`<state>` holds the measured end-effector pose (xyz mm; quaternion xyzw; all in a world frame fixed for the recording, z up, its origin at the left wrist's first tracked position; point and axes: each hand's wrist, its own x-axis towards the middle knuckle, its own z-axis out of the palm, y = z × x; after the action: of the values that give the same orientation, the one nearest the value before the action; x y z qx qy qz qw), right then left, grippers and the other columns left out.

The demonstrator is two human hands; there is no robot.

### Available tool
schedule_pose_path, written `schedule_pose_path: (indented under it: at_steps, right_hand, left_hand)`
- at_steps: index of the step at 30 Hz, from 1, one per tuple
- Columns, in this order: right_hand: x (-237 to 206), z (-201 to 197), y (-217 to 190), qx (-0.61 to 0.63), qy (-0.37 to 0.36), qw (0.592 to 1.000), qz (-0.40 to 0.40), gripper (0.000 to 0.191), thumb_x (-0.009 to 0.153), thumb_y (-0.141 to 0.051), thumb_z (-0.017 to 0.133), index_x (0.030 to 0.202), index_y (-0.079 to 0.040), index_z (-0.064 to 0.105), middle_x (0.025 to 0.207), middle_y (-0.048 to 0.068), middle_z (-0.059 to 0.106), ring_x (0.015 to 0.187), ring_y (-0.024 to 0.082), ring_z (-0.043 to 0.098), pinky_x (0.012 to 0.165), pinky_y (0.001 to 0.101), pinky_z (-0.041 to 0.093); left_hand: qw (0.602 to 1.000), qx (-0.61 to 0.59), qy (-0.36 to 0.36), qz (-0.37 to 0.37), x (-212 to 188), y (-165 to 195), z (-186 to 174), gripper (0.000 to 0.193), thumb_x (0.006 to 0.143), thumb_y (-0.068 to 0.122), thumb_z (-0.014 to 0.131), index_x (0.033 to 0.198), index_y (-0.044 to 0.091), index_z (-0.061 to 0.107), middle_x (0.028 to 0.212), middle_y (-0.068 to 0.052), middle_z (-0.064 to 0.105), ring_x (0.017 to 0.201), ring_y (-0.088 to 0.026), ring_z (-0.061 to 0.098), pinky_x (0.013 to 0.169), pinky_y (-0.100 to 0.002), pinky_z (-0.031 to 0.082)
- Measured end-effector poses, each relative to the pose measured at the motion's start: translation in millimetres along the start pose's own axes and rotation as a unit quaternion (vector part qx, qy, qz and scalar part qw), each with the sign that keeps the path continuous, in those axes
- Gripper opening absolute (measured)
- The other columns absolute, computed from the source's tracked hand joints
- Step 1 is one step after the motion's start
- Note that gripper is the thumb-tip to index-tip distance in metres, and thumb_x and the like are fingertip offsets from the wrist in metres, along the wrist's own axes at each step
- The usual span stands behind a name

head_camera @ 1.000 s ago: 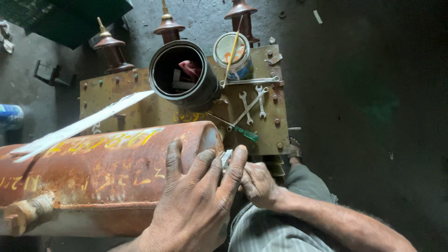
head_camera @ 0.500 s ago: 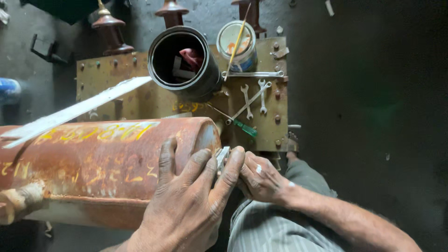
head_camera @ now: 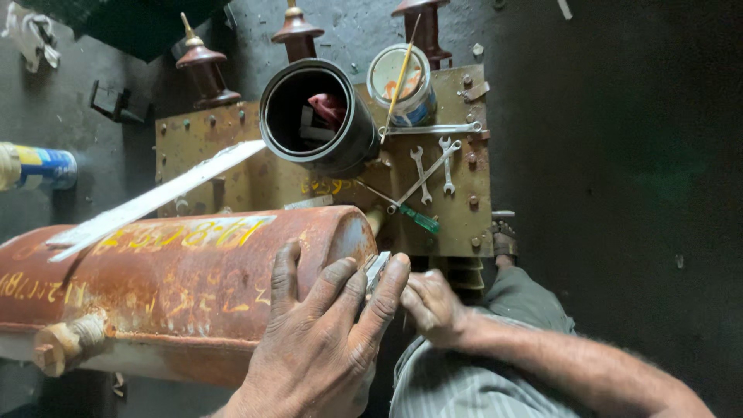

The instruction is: The person stirs paint in a can with a stick, then holds a metal bracket against the stud terminals on the end of a large rusty tank, pressing and adjusting it to seat it in place while steadying the tank with the other hand.

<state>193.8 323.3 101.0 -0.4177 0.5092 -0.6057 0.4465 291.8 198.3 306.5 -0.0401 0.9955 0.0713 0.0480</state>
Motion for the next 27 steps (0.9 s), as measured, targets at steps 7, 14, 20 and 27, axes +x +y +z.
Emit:
schedule_pose_path:
  at_steps: [7, 14, 20, 27]
  right_hand:
    - [-9, 0, -7, 0.045, -0.019, 0.99, 0.13, 0.037, 0.106, -0.03, 0.04, 0.09, -0.004, 0.062, 0.066, 0.007, 0.057, 0.058, 0.021, 0.061, 0.058, 0.0376, 0.053]
    - [-2, -23, -3, -0.289, 0.005, 0.917, -0.275, 0.015, 0.101, -0.012, 0.059, 0.108, 0.001, 0.058, 0.088, 0.014, 0.057, 0.073, 0.031, 0.058, 0.061, 0.0432, 0.05]
    - [1, -6, -8, -0.179, 0.022, 0.967, -0.177, 0.025, 0.111, -0.022, 0.045, 0.11, -0.001, 0.057, 0.09, 0.014, 0.059, 0.079, 0.031, 0.061, 0.069, 0.0421, 0.053]
    - [-10, -6, -3, 0.293, -0.035, 0.902, 0.314, 0.047, 0.11, -0.038, 0.042, 0.095, 0.001, 0.064, 0.071, 0.007, 0.046, 0.061, 0.021, 0.045, 0.057, 0.0435, 0.049]
  left_hand:
    - [1.0, 0.022, 0.012, 0.003, 1, -2, 4, 0.081, 0.076, 0.026, 0.065, 0.151, 0.004, 0.044, 0.124, -0.014, 0.064, 0.122, -0.031, 0.055, 0.11, -0.075, 0.02]
    - [1.0, 0.018, -0.001, -0.006, -2, 0, 7, 0.081, 0.074, 0.024, 0.064, 0.149, 0.002, 0.043, 0.124, -0.016, 0.065, 0.122, -0.032, 0.056, 0.109, -0.074, 0.018]
    - [1.0, 0.025, -0.013, -0.012, -2, -2, 10, 0.081, 0.077, 0.027, 0.065, 0.152, 0.004, 0.042, 0.118, -0.015, 0.065, 0.121, -0.031, 0.057, 0.113, -0.074, 0.016]
    - [1.0, 0.024, -0.006, -0.01, 5, -1, 4, 0.081, 0.077, 0.029, 0.065, 0.152, 0.007, 0.042, 0.12, -0.014, 0.065, 0.119, -0.03, 0.057, 0.112, -0.072, 0.02]
